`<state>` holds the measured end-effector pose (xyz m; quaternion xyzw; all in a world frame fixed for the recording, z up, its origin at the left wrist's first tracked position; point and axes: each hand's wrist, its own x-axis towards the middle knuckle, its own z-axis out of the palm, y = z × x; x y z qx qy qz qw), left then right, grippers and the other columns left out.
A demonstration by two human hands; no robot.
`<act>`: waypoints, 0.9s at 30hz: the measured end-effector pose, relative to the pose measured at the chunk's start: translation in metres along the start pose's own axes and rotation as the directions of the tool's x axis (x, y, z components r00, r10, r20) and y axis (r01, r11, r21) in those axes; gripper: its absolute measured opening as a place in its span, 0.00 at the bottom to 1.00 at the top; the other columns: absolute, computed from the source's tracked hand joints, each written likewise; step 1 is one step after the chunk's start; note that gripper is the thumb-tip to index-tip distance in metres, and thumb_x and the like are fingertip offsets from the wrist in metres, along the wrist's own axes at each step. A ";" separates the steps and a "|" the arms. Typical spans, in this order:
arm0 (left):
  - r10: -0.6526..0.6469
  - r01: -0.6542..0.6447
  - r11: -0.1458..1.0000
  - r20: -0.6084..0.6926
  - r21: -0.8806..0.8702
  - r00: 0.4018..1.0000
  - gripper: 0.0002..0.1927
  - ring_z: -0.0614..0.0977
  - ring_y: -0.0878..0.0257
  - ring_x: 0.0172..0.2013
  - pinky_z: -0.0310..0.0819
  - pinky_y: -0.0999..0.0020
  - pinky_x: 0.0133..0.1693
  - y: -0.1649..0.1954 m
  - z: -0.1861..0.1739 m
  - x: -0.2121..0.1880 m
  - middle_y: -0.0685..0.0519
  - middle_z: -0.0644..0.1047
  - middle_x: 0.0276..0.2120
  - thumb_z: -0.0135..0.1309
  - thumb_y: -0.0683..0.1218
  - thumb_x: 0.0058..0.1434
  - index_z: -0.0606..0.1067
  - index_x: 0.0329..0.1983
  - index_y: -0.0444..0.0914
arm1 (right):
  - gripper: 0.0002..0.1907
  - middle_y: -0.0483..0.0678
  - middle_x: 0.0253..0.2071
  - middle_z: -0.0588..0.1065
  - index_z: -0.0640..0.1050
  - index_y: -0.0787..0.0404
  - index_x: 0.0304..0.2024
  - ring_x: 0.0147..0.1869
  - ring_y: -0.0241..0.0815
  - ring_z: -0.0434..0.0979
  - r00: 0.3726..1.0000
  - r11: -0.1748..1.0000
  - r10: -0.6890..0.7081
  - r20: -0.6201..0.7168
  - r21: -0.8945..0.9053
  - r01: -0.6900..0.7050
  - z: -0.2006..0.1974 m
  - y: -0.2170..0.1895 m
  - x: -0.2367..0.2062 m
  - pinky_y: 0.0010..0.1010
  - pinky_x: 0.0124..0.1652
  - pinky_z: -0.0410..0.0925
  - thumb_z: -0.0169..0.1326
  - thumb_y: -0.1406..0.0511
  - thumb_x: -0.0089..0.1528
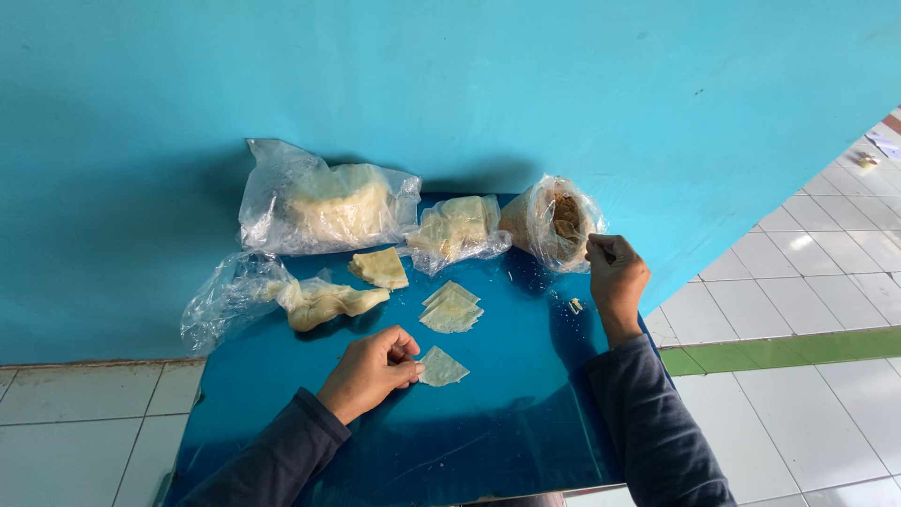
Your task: The person sits on the floor with a blue board across their lap and folds triangular pastry wrappers around a brown filling, spooning the filling from a plastic-lined cone bag onto each wrapper and pinching the dough closed into parcels one at a time. A knife and extra dough pieces rest on the board.
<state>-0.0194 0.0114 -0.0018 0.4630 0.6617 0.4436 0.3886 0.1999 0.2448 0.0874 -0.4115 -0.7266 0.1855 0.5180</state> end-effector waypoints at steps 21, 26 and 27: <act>0.027 -0.027 1.000 -0.022 0.004 0.999 0.10 0.84 0.66 0.29 0.79 0.70 0.29 -0.012 0.004 -0.003 0.52 0.81 0.29 0.63 0.44 0.60 0.75 0.38 0.35 | 0.06 0.55 0.41 0.81 0.80 0.72 0.43 0.39 0.39 0.80 0.770 0.705 0.158 0.618 0.476 -0.526 0.006 0.031 -0.085 0.27 0.40 0.73 0.56 0.76 0.63; 0.097 -0.091 0.991 -0.064 0.098 0.993 0.10 0.85 0.65 0.29 0.79 0.69 0.30 -0.013 0.005 -0.004 0.52 0.82 0.29 0.64 0.44 0.58 0.76 0.38 0.35 | 0.07 0.55 0.40 0.82 0.81 0.69 0.42 0.40 0.39 0.82 0.612 0.721 0.090 0.785 0.373 -0.584 0.011 0.050 -0.118 0.28 0.41 0.75 0.59 0.75 0.61; 0.100 -0.093 0.991 -0.071 0.101 0.992 0.10 0.85 0.66 0.29 0.79 0.69 0.31 -0.014 0.005 -0.004 0.52 0.83 0.29 0.64 0.44 0.58 0.76 0.38 0.36 | 0.06 0.54 0.41 0.83 0.81 0.68 0.42 0.40 0.38 0.82 0.615 0.744 0.071 0.786 0.368 -0.557 0.012 0.053 -0.120 0.28 0.41 0.76 0.59 0.74 0.62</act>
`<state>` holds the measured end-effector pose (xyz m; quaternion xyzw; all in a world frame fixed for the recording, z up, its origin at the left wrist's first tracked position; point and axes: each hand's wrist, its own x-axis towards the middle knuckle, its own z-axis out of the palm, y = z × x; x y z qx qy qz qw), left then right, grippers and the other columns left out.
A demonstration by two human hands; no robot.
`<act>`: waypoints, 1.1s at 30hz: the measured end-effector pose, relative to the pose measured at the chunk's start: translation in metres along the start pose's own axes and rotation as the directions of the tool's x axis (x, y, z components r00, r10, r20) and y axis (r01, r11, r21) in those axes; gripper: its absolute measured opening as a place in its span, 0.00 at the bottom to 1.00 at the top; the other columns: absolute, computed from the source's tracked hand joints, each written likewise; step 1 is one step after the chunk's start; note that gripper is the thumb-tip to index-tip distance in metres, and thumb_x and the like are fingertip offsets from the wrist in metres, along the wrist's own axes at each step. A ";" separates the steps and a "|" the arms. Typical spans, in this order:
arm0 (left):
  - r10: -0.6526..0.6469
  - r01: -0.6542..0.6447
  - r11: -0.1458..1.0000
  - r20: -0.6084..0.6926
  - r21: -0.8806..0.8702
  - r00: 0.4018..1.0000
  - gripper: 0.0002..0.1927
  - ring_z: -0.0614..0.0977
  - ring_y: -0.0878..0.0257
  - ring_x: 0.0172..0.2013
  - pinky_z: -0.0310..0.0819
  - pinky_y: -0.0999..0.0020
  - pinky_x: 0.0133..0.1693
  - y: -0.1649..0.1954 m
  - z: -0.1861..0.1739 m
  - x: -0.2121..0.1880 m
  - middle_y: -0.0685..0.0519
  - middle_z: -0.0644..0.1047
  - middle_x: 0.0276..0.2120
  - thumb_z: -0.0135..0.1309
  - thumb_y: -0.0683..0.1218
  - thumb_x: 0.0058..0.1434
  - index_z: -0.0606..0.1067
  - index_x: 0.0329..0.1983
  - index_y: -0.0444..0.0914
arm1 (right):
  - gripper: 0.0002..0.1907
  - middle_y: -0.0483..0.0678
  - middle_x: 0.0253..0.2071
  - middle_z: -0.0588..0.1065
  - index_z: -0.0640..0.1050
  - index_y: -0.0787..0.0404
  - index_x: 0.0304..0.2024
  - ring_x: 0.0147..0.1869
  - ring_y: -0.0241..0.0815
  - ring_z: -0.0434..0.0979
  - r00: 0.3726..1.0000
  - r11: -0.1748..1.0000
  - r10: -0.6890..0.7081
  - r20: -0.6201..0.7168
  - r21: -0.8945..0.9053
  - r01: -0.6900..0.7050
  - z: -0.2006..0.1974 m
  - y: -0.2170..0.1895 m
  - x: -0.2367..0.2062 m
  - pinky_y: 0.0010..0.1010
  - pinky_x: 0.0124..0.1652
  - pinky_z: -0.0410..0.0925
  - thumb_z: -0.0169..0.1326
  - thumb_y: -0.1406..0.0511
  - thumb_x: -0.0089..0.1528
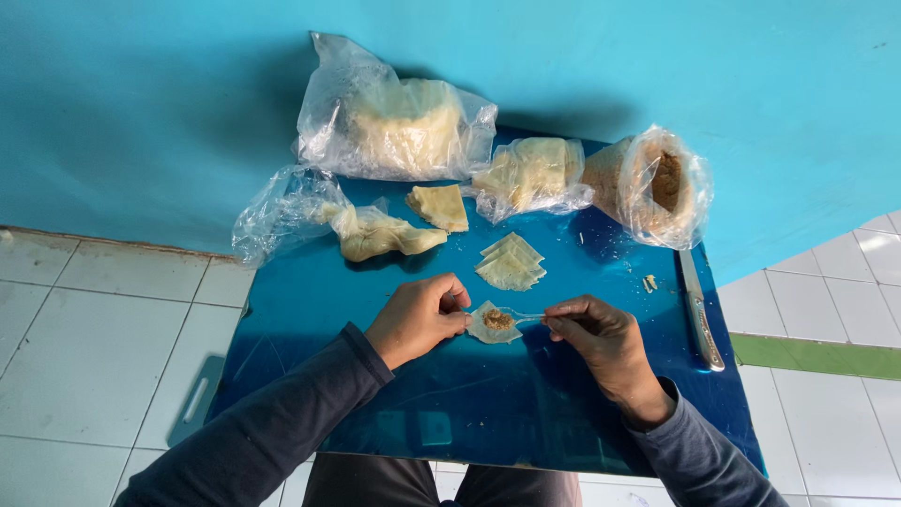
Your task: The person sits on the floor with a blue board across their lap and folds triangular pastry wrappers around a brown filling, spooning the filling from a plastic-lined cone bag onto each wrapper and pinching the dough closed into parcels one at a time. A knife and extra dough pieces rest on the board.
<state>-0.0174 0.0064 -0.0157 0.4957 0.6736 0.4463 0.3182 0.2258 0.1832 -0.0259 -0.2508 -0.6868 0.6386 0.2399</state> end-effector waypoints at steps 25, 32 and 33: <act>0.047 -0.047 0.998 0.001 0.037 0.999 0.09 0.86 0.65 0.32 0.82 0.71 0.34 -0.003 0.002 0.000 0.51 0.83 0.32 0.64 0.44 0.59 0.76 0.37 0.35 | 0.09 0.46 0.47 0.83 0.82 0.56 0.43 0.50 0.37 0.84 0.936 0.906 -0.308 0.170 -0.246 0.343 0.001 0.005 0.000 0.30 0.51 0.78 0.59 0.73 0.62; 0.030 -0.030 0.998 0.005 0.050 1.000 0.09 0.86 0.65 0.31 0.82 0.71 0.34 -0.002 0.001 0.001 0.52 0.83 0.31 0.64 0.43 0.59 0.76 0.37 0.36 | 0.09 0.46 0.46 0.83 0.82 0.57 0.43 0.47 0.36 0.83 0.949 0.913 -0.273 0.157 -0.269 0.307 0.000 0.004 0.000 0.30 0.49 0.78 0.59 0.73 0.62; 0.014 -0.014 0.999 0.004 0.038 1.000 0.09 0.86 0.65 0.31 0.81 0.71 0.33 -0.002 0.001 0.000 0.51 0.83 0.31 0.64 0.43 0.59 0.76 0.37 0.36 | 0.09 0.46 0.46 0.83 0.82 0.57 0.43 0.48 0.36 0.84 0.949 0.913 -0.273 0.157 -0.267 0.307 0.000 0.004 0.000 0.29 0.49 0.78 0.59 0.73 0.62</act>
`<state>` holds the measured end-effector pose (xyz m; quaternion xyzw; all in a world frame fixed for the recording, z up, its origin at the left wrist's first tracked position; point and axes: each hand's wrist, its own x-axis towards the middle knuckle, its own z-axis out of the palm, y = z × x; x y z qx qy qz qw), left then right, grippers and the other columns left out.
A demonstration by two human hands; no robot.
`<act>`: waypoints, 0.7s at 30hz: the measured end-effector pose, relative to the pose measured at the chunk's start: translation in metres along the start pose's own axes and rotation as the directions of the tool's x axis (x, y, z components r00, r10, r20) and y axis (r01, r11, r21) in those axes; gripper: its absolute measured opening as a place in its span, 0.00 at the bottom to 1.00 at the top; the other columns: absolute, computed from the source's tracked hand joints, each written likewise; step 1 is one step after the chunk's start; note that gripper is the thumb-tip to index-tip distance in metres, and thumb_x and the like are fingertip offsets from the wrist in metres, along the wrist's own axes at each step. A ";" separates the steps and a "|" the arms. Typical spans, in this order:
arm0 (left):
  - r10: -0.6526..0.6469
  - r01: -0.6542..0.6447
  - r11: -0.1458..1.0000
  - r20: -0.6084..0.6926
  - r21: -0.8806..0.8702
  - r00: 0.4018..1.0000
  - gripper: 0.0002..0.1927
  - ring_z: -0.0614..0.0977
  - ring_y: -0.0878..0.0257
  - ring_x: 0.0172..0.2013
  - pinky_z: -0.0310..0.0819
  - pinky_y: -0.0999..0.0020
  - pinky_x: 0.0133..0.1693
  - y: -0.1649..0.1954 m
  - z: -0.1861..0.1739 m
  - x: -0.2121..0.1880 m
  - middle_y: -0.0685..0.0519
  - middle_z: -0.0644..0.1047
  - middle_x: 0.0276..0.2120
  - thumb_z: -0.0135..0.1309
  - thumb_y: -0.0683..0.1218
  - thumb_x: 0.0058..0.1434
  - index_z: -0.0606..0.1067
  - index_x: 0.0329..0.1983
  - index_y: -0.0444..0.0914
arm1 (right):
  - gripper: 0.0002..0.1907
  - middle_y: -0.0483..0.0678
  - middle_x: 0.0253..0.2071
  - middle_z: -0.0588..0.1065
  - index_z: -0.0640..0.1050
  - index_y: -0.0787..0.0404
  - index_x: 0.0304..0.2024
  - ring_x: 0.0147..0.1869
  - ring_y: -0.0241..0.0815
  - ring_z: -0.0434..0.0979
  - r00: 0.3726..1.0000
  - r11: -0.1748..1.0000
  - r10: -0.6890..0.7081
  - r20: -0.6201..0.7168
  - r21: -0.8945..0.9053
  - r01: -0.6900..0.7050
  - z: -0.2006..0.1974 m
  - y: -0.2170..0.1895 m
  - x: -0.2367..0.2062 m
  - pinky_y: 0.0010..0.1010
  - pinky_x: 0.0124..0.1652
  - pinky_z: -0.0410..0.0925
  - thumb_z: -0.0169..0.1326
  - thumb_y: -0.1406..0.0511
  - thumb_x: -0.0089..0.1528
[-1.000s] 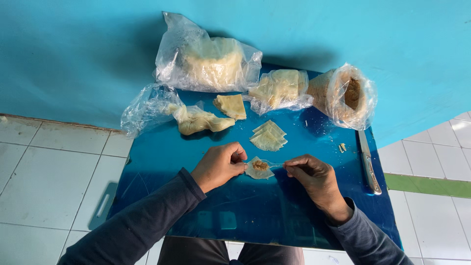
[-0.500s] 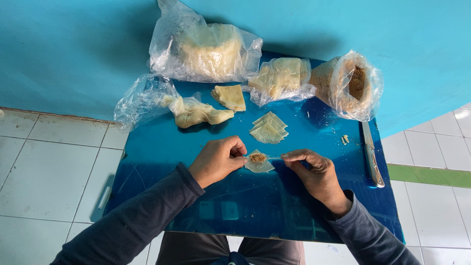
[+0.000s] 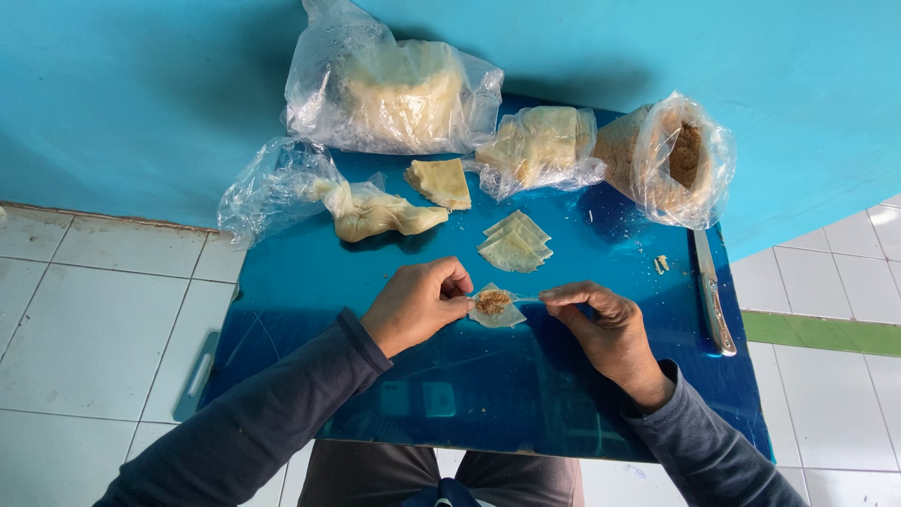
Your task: The person sits on the floor with a blue board across their lap and folds triangular pastry wrappers around a brown filling, spooning the filling from a plastic-lined cone bag onto each wrapper and pinching the dough closed into parcels one at a time. A knife and extra dough pieces rest on the board.
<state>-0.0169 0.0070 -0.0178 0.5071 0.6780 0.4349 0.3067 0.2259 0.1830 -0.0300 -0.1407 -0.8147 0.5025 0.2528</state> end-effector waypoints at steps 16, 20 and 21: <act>0.045 -0.045 0.999 -0.010 0.015 0.999 0.08 0.86 0.65 0.31 0.82 0.71 0.34 0.000 0.001 0.000 0.52 0.83 0.31 0.63 0.43 0.58 0.76 0.37 0.35 | 0.09 0.46 0.46 0.83 0.82 0.57 0.42 0.51 0.37 0.84 0.998 0.996 -0.066 -0.002 -0.055 0.065 -0.004 -0.006 0.001 0.29 0.51 0.77 0.60 0.74 0.62; 0.040 -0.040 0.999 -0.005 0.025 0.999 0.08 0.86 0.65 0.31 0.82 0.71 0.33 0.000 0.000 0.001 0.52 0.83 0.30 0.63 0.43 0.58 0.76 0.36 0.35 | 0.09 0.46 0.46 0.83 0.82 0.58 0.42 0.51 0.38 0.84 0.998 0.995 -0.062 -0.006 -0.079 0.062 -0.006 -0.009 0.001 0.29 0.51 0.77 0.60 0.75 0.61; 0.042 -0.042 0.999 -0.004 0.024 0.999 0.08 0.86 0.65 0.31 0.82 0.71 0.33 -0.001 0.000 0.000 0.52 0.83 0.30 0.63 0.43 0.58 0.76 0.36 0.35 | 0.09 0.46 0.46 0.83 0.82 0.58 0.42 0.50 0.38 0.84 0.999 0.998 -0.036 -0.014 -0.056 0.035 -0.006 -0.010 0.001 0.29 0.50 0.77 0.60 0.75 0.62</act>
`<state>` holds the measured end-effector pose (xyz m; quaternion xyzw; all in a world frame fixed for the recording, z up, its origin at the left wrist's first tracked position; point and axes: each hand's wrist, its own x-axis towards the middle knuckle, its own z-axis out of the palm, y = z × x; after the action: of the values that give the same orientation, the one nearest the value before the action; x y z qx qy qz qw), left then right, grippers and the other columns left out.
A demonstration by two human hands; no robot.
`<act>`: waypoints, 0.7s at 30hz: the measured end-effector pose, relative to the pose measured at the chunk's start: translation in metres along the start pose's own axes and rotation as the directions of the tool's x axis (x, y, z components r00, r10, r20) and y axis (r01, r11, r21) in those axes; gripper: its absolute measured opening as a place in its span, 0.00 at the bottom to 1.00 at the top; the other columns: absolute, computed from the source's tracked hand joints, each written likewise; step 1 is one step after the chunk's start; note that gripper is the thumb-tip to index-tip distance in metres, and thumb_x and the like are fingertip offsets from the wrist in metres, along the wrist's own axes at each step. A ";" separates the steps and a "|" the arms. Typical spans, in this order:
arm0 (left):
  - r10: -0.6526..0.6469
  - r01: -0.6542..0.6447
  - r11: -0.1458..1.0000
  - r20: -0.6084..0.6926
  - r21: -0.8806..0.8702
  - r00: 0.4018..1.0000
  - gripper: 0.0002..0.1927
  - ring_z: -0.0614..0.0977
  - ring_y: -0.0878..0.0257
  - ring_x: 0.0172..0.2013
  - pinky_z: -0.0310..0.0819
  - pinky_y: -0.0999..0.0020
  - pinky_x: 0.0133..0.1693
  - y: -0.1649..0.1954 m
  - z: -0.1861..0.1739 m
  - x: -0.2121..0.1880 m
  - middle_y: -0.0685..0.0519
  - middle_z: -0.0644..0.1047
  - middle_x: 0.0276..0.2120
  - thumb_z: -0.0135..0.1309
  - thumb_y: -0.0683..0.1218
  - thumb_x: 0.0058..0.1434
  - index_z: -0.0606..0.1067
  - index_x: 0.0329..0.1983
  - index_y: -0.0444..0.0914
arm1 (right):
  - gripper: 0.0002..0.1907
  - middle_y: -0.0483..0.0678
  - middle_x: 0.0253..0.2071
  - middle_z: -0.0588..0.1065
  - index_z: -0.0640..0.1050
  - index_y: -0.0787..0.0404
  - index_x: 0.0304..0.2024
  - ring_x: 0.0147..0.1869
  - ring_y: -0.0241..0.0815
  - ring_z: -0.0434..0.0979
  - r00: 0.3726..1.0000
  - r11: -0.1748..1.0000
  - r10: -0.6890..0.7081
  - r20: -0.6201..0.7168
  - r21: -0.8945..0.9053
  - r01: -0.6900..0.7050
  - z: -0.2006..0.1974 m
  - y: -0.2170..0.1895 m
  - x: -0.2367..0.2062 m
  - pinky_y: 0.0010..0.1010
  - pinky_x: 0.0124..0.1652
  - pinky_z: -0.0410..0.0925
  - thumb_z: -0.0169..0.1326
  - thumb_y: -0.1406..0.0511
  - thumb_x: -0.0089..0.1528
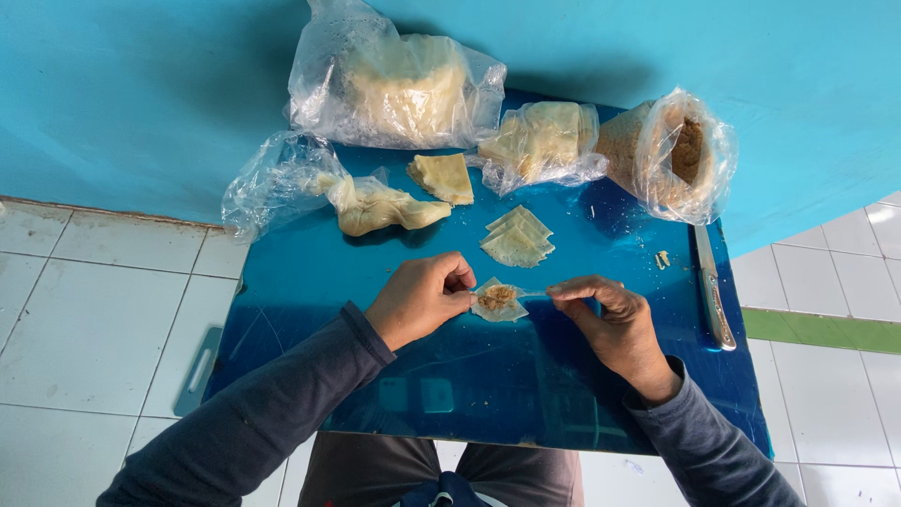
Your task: The person sits on the floor with a blue board across their lap and folds triangular pastry wrappers around a brown filling, spooning the filling from a plastic-lined cone bag onto each wrapper and pinching the dough closed into parcels one at a time. A knife and extra dough pieces rest on the board.
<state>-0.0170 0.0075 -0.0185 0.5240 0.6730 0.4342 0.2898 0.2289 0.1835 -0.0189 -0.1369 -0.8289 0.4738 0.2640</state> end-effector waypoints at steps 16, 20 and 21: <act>0.074 -0.075 0.997 -0.050 -0.019 0.996 0.07 0.86 0.63 0.32 0.81 0.69 0.34 0.002 0.002 -0.003 0.51 0.83 0.32 0.62 0.42 0.59 0.76 0.37 0.35 | 0.06 0.52 0.46 0.80 0.79 0.69 0.50 0.47 0.36 0.78 0.756 0.991 -0.030 -0.654 -0.120 -0.064 -0.098 -0.046 0.070 0.28 0.48 0.71 0.59 0.72 0.71; 0.085 -0.085 0.996 -0.045 -0.012 0.995 0.07 0.87 0.62 0.34 0.81 0.69 0.35 0.004 0.002 -0.004 0.50 0.84 0.33 0.61 0.42 0.60 0.75 0.38 0.36 | 0.10 0.53 0.49 0.80 0.85 0.58 0.55 0.43 0.43 0.76 0.812 0.741 -0.204 -0.548 -0.628 -0.237 -0.093 -0.051 0.088 0.34 0.43 0.68 0.63 0.71 0.71; 0.101 -0.101 0.995 -0.051 0.011 0.994 0.07 0.87 0.62 0.34 0.81 0.68 0.35 0.004 0.002 -0.003 0.50 0.84 0.34 0.61 0.42 0.60 0.76 0.38 0.36 | 0.14 0.55 0.47 0.79 0.84 0.56 0.54 0.42 0.46 0.75 0.796 0.579 -0.332 -0.506 -0.775 -0.251 -0.091 -0.048 0.087 0.35 0.41 0.67 0.65 0.69 0.64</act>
<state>-0.0126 0.0052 -0.0160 0.5473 0.6547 0.4587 0.2481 0.2103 0.2648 0.0863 -0.3652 -0.8240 -0.0364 0.4316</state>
